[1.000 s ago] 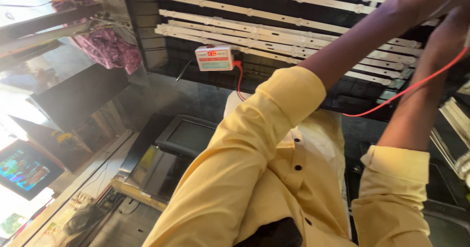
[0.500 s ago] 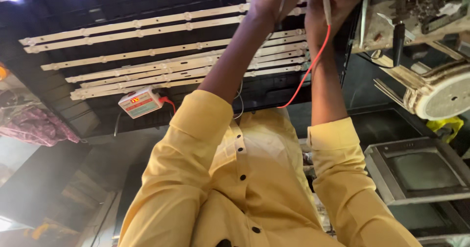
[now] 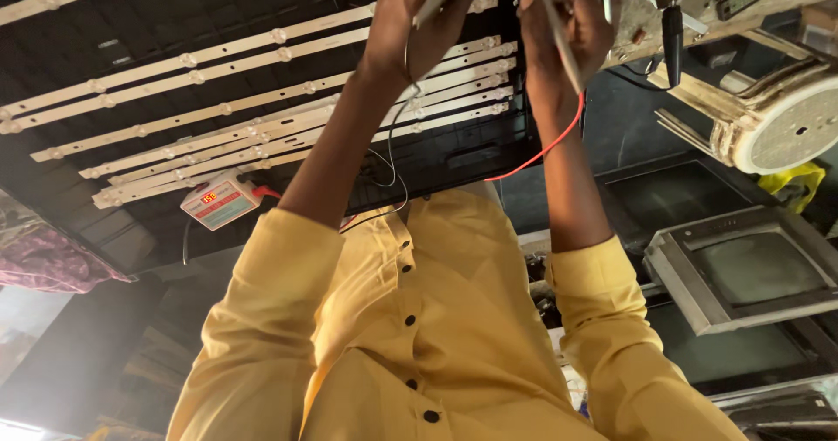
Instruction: The person tests LED backlight strips inside a television panel using a handheld LED tester. They touch the tester probes to the strip terminals, lift and reposition the strips in the panel, and probe different strips one at a time, with some strips lighting up when probed.
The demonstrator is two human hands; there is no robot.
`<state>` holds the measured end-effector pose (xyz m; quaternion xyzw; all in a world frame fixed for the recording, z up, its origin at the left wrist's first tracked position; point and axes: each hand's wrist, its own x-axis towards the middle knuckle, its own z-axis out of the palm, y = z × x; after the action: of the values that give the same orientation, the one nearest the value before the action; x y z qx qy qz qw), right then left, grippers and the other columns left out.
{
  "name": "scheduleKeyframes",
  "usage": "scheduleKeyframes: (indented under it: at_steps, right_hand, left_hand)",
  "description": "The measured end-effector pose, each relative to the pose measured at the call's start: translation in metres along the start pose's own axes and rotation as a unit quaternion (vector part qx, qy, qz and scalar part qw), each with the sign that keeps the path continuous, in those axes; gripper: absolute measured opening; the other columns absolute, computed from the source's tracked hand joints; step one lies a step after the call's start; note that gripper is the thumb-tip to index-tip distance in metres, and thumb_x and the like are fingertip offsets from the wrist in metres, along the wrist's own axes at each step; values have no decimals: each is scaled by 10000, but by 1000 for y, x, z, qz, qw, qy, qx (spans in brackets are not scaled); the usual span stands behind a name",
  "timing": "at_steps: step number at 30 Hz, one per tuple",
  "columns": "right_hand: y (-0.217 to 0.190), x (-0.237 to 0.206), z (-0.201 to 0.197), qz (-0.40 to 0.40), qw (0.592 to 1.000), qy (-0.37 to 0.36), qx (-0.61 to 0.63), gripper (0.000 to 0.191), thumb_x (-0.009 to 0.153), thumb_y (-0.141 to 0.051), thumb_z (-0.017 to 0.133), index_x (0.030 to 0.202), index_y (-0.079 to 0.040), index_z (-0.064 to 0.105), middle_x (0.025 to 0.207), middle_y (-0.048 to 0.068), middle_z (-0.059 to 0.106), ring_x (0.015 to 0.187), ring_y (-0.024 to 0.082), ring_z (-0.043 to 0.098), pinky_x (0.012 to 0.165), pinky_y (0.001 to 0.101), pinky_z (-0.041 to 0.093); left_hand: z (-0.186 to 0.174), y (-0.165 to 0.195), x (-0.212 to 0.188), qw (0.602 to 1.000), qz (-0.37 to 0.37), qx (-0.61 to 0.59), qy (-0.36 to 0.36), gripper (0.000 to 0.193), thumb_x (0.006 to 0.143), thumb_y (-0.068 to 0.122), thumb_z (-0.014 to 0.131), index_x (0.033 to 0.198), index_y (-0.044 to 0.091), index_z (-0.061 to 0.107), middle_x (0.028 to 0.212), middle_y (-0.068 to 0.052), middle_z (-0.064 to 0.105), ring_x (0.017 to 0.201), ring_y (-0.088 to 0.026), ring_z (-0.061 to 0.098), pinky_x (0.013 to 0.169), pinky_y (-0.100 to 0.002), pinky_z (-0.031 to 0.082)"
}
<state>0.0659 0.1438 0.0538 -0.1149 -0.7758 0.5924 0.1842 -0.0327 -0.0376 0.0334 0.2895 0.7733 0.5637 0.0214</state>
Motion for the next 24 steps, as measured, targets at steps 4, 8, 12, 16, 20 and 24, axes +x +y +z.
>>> scheduleKeyframes:
  at_steps: [4,8,12,16,20,24]
  right_hand:
    - [-7,-21,-5,-5,1000,6,-4,258,1071,-72,783,1303,-23,681,1177,91,740,1013,138,691,882,279,562]
    - [-24,-50,-25,89,996,15,15,265,1104,-77,769,1332,8,663,1147,78,732,962,106,666,870,248,541]
    - [-36,-66,-37,144,989,24,3,285,1086,-82,767,1322,29,651,1111,81,713,935,111,682,850,259,570]
    - [-44,-75,-42,143,989,9,-20,298,1091,-80,747,1342,41,640,1158,118,726,998,144,685,873,283,578]
    - [-51,-84,-42,101,993,-20,-62,303,1122,-83,725,1376,52,629,1245,166,734,1138,219,728,964,323,584]
    - [-67,-89,-47,67,984,-76,-147,241,1081,-45,724,1298,38,661,1162,173,742,1030,256,742,925,356,590]
  left_hand:
    - [-18,43,-7,999,-26,-45,-1,152,1090,80,690,1221,11,655,1059,-146,714,901,-307,708,781,-379,577]
    - [-27,63,-28,989,-134,-59,-33,212,1070,85,702,1262,7,662,1090,-151,734,921,-280,739,811,-364,599]
    - [-36,72,-49,983,-163,-73,-53,229,1074,97,701,1279,9,650,1155,-162,739,1004,-291,761,886,-367,614]
    - [-47,79,-64,975,-208,-64,-47,235,1072,92,687,1288,17,637,1145,-155,751,1014,-294,770,877,-368,613]
    - [-57,85,-74,978,-199,-53,-37,242,1101,65,643,1338,20,615,1201,-168,734,1070,-302,764,915,-368,620]
    - [-66,102,-91,975,-207,-64,-58,242,1095,41,621,1336,14,619,1176,-163,732,1034,-305,763,890,-370,619]
